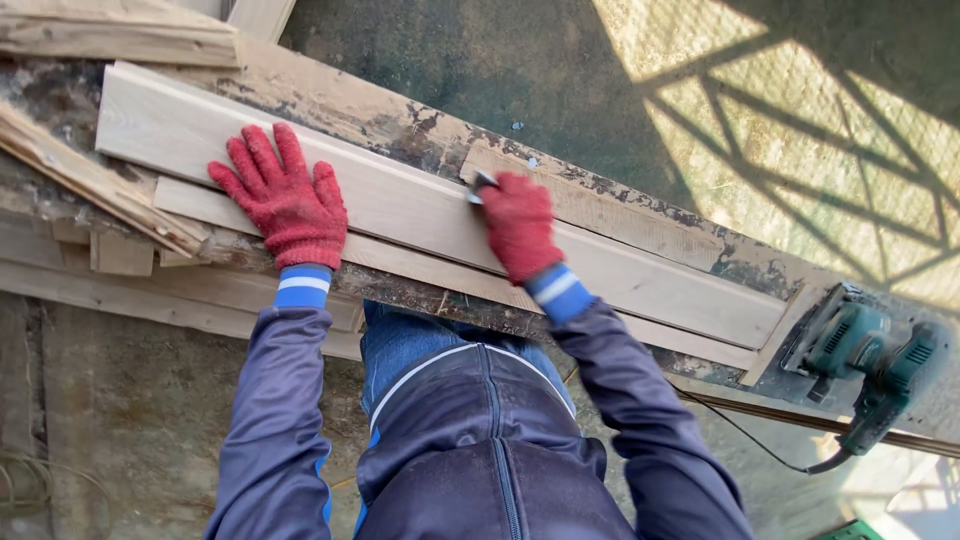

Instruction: Sanding a piece of wood using a power sander and manual sandpaper.

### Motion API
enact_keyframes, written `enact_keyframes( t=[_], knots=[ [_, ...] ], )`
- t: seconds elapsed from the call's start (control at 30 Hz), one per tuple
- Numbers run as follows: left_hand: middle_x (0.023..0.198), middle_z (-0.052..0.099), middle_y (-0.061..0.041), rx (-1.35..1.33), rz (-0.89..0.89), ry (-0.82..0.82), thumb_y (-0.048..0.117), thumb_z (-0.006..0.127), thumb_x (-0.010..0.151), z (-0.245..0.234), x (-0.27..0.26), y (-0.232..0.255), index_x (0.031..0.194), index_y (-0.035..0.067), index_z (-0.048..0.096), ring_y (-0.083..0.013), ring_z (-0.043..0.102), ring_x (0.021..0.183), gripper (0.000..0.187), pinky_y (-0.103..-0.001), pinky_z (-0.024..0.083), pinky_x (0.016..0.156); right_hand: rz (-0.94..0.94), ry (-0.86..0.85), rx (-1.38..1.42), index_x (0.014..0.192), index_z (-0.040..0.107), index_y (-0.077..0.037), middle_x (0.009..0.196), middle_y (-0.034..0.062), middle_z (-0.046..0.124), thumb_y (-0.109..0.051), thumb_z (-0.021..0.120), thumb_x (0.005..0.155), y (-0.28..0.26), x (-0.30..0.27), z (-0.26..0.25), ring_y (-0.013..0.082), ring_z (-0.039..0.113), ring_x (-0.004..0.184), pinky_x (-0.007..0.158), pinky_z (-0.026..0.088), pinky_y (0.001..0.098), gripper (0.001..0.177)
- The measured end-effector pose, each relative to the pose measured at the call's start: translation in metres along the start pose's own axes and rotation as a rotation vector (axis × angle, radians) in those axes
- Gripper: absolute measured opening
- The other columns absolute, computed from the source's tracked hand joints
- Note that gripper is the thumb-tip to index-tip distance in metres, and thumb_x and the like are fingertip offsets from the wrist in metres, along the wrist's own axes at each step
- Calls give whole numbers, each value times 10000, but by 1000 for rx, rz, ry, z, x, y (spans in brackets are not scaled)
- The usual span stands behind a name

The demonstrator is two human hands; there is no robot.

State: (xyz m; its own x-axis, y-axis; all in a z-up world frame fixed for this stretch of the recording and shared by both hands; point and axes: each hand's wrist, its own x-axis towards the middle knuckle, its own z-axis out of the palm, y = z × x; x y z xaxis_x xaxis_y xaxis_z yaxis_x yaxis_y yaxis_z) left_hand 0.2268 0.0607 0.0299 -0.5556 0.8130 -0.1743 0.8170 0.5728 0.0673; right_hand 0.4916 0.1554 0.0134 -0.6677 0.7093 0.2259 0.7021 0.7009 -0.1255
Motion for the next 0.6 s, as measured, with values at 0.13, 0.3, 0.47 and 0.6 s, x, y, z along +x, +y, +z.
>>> enact_keyframes(
  t=[0.13, 0.3, 0.47, 0.6],
  knots=[
    [1671, 275, -338, 10, -33, 14, 391, 511, 1101, 0, -7, 4, 1639, -9, 406, -494, 142, 1551, 678, -679, -32, 1235, 125, -266, -61, 898, 690, -253, 876, 28, 626, -227, 686, 908, 100, -94, -35, 296, 662, 767, 603, 508, 437, 28],
    [1650, 283, -357, -14, -17, 41, 357, 553, 1097, -5, -7, 6, 1623, -29, 423, -517, 164, 1533, 665, -695, -11, 1218, 261, -395, -162, 907, 747, -287, 1039, 6, 677, -314, 731, 877, 111, -116, -11, 259, 672, 939, 746, 515, 406, 43],
    [1685, 237, -309, 30, -62, -19, 409, 477, 1106, -3, -6, 8, 1649, 11, 376, -469, 105, 1563, 681, -669, -38, 1246, 109, -6, 52, 829, 673, -209, 820, 53, 611, -227, 743, 843, 8, -27, 28, 306, 633, 735, 616, 502, 449, 73],
    [1677, 217, -325, 18, -40, -42, 383, 468, 1117, -13, -8, 10, 1646, -5, 355, -484, 103, 1553, 665, -675, -16, 1240, 53, -21, 46, 807, 661, -205, 847, 22, 597, -173, 742, 797, 8, -17, 13, 273, 636, 737, 619, 495, 421, 88]
  ],
)
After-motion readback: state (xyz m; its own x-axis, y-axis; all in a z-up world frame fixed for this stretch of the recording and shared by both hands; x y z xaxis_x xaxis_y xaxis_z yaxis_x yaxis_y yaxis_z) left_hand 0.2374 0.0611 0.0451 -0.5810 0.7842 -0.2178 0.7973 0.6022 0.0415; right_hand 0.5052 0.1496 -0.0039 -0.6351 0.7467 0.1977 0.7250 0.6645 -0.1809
